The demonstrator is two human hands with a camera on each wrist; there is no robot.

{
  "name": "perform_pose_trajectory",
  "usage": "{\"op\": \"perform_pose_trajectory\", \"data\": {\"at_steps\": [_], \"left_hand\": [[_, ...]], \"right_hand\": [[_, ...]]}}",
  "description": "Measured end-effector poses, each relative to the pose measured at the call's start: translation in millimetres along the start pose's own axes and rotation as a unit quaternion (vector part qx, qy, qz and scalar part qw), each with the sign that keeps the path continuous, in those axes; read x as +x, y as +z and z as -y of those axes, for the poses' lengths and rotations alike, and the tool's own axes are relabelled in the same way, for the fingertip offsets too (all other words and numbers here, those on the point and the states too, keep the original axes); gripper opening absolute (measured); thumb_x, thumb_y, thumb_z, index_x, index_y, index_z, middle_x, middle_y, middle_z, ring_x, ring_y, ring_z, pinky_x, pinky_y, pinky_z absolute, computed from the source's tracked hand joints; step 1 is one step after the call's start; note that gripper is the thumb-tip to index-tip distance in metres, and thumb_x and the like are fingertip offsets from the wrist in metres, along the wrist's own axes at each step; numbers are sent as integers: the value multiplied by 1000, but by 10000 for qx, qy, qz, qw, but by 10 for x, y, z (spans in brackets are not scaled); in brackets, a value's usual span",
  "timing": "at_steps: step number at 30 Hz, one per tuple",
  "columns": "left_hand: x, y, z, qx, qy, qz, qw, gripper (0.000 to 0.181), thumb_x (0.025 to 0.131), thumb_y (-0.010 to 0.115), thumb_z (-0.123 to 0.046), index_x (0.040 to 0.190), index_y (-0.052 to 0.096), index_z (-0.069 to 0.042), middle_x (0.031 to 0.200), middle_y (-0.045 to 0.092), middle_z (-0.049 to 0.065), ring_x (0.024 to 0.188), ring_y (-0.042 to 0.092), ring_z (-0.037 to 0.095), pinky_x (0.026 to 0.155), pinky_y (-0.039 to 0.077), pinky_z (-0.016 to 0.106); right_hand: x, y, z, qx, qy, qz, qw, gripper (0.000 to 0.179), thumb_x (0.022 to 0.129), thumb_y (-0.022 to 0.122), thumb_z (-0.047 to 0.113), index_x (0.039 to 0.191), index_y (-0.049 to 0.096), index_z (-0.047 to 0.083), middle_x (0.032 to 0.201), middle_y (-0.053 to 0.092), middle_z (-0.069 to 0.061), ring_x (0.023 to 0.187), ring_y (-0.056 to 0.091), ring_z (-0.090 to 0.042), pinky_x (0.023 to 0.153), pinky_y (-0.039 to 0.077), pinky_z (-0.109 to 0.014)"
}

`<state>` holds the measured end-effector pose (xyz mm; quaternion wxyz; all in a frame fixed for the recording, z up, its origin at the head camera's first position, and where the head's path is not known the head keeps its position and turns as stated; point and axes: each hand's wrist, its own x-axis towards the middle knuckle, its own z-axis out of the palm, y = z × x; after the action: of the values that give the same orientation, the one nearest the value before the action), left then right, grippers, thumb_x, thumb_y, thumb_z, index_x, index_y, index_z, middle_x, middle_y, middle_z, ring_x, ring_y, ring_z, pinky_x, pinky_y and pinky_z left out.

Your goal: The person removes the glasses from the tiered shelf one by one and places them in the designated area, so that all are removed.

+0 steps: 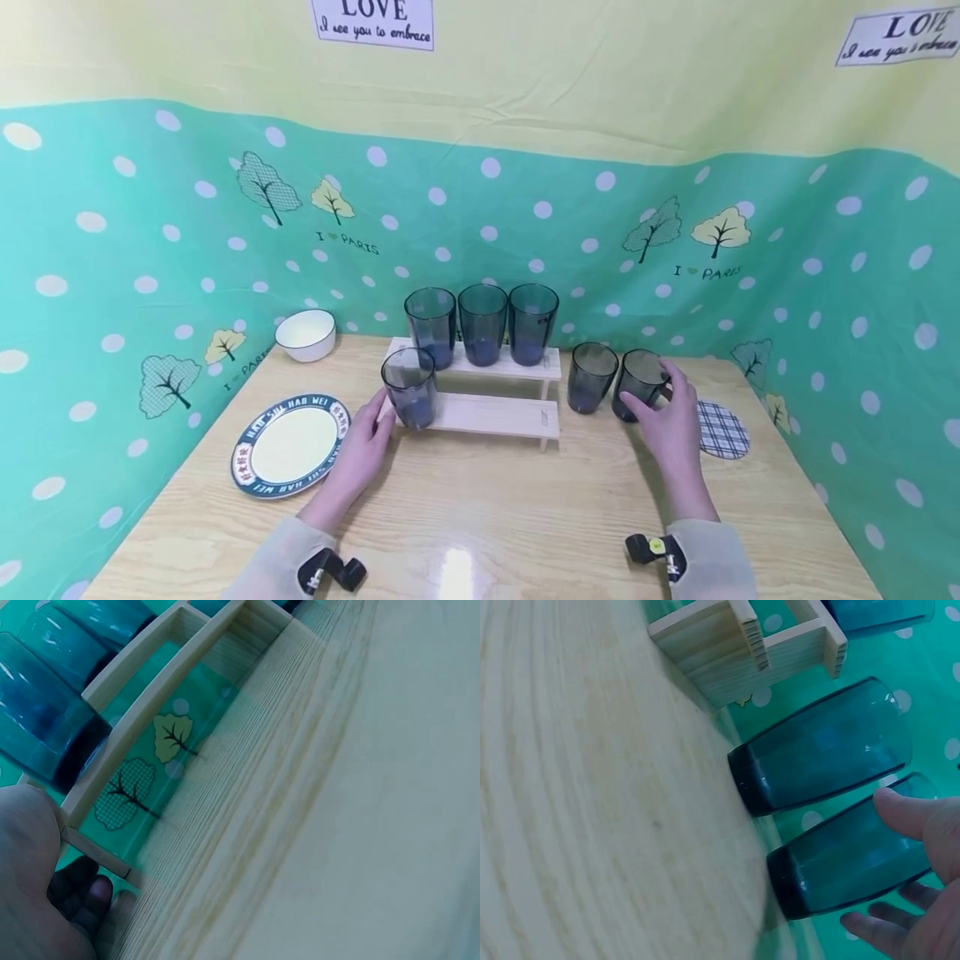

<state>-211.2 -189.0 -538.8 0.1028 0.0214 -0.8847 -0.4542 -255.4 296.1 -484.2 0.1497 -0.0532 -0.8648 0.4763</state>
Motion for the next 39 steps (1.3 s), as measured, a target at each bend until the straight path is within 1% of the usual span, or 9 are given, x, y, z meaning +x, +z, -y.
{"op": "perform_pose_trajectory", "data": {"at_steps": [2,4,8,14,21,23,28,31,39], "left_hand": [[-5,2,3,-14,5,28,10000,64,119,48,-39,174,34,-9,147,61,22,128,62,37,116,50,60],[-14,3,6,-29,12,41,10000,64,119,49,-39,173,34,-9,150,59,22,134,60,39,119,47,60],[-32,-4,0,-66,-14,10,10000,64,119,50,-37,173,34,-8,152,59,24,137,59,41,120,46,62],[-37,-11,-11,4,-104,-33,9999,63,118,50,-35,173,35,-8,143,62,21,120,63,35,112,52,60],[-36,-14,-15,-16,-134,-34,9999,63,118,50,-34,173,35,-8,136,63,20,110,62,31,105,55,57],[-38,-15,-15,-21,-144,-43,9999,63,118,50,-34,173,35,-8,135,64,19,109,61,31,104,55,57],[-29,-15,-15,-34,-108,-44,9999,63,118,50,-35,173,35,-9,138,63,20,113,62,33,107,54,58],[-21,-16,-19,-24,-83,-50,9999,62,118,50,-34,173,35,-8,138,63,21,114,62,34,108,54,59],[3,1,-28,-14,-62,-12,10000,62,118,50,-33,173,35,-7,133,64,19,105,61,29,100,56,55]], "right_hand": [[-19,-20,38,-76,22,-49,10000,100,99,87,34,176,26,14,174,26,-29,150,41,-57,112,55,-57],[-36,-48,80,-165,43,-132,9998,101,99,87,36,176,26,14,174,26,-30,153,37,-56,118,43,-70],[-70,-105,202,-386,67,-341,9986,104,97,88,42,176,25,15,175,24,-29,156,30,-56,122,30,-78],[-145,-171,491,-406,-228,-604,9971,99,96,89,40,175,31,24,175,30,-21,157,32,-52,123,28,-78],[-340,-134,938,-176,-766,-614,9950,94,95,91,35,172,39,24,174,36,-13,159,33,-44,126,28,-74],[-388,-79,1052,-104,-960,-566,9937,92,95,91,32,171,41,24,173,38,-12,161,31,-42,128,27,-72],[-485,87,1265,75,-1286,-427,9907,91,92,94,26,169,45,25,171,43,-8,160,35,-37,129,31,-65],[-532,197,1361,158,-1401,-249,9897,91,92,94,26,169,46,26,169,45,-6,156,40,-36,127,34,-65],[-621,545,1566,442,-1594,329,9857,88,92,94,29,167,48,27,165,49,-2,154,44,-33,126,36,-64]]}}
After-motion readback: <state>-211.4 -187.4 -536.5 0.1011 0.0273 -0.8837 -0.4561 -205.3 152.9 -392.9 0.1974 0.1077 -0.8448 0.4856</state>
